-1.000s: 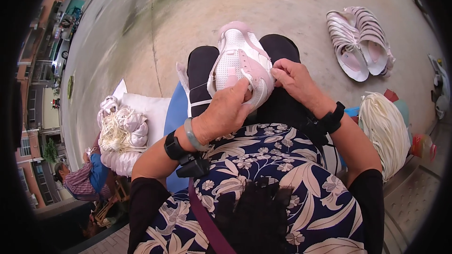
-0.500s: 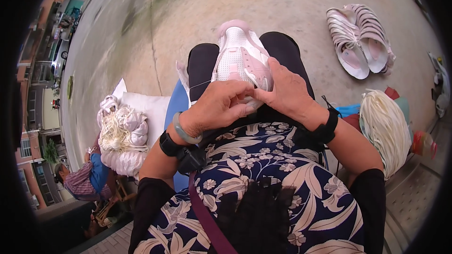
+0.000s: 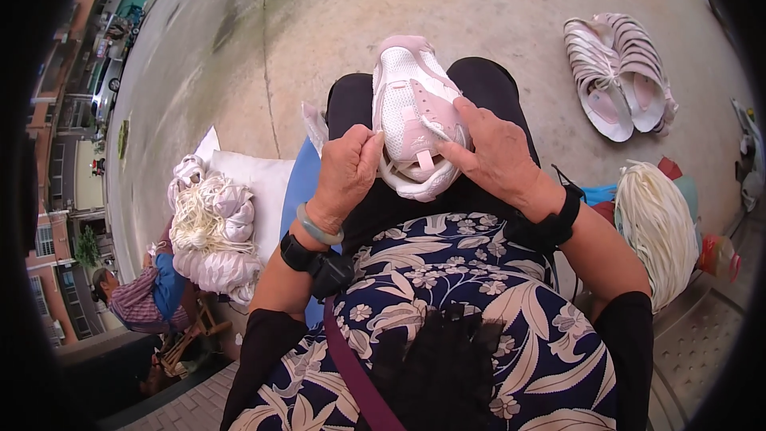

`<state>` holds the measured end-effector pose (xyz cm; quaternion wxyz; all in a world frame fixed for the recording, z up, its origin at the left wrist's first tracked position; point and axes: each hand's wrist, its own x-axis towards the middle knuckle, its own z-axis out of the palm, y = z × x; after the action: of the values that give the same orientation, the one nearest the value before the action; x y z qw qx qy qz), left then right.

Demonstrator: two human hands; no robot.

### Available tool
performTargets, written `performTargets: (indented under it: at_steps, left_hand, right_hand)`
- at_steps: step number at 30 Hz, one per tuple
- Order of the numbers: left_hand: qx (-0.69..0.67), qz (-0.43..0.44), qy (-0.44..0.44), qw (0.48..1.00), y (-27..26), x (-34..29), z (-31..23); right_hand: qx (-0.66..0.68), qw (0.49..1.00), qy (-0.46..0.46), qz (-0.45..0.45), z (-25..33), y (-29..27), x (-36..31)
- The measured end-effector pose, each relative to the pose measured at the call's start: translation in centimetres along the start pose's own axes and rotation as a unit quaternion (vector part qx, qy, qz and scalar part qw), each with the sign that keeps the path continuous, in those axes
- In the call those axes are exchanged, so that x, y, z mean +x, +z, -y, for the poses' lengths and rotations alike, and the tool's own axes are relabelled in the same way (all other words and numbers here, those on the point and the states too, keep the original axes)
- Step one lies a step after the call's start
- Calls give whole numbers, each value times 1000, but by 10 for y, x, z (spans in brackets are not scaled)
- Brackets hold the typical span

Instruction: The person is lacing a pink and white shoe, pulling the laces through the eyelets and adjusting the tongue.

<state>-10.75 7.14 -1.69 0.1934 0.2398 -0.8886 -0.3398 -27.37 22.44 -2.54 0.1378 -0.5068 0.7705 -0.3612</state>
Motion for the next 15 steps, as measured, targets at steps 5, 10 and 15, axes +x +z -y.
performTargets:
  at_steps: [5, 10, 15]
  left_hand:
    - [52, 0, 30, 998, 1, 13, 1]
    - [56, 64, 15, 996, -13, 12, -4]
    - [-60, 158, -50, 984, -45, 26, -2]
  right_hand:
    - [3, 998, 16, 64, -5, -3, 11]
    - [38, 992, 34, 112, -9, -8, 14]
    - [187, 969, 132, 91, -13, -3, 11]
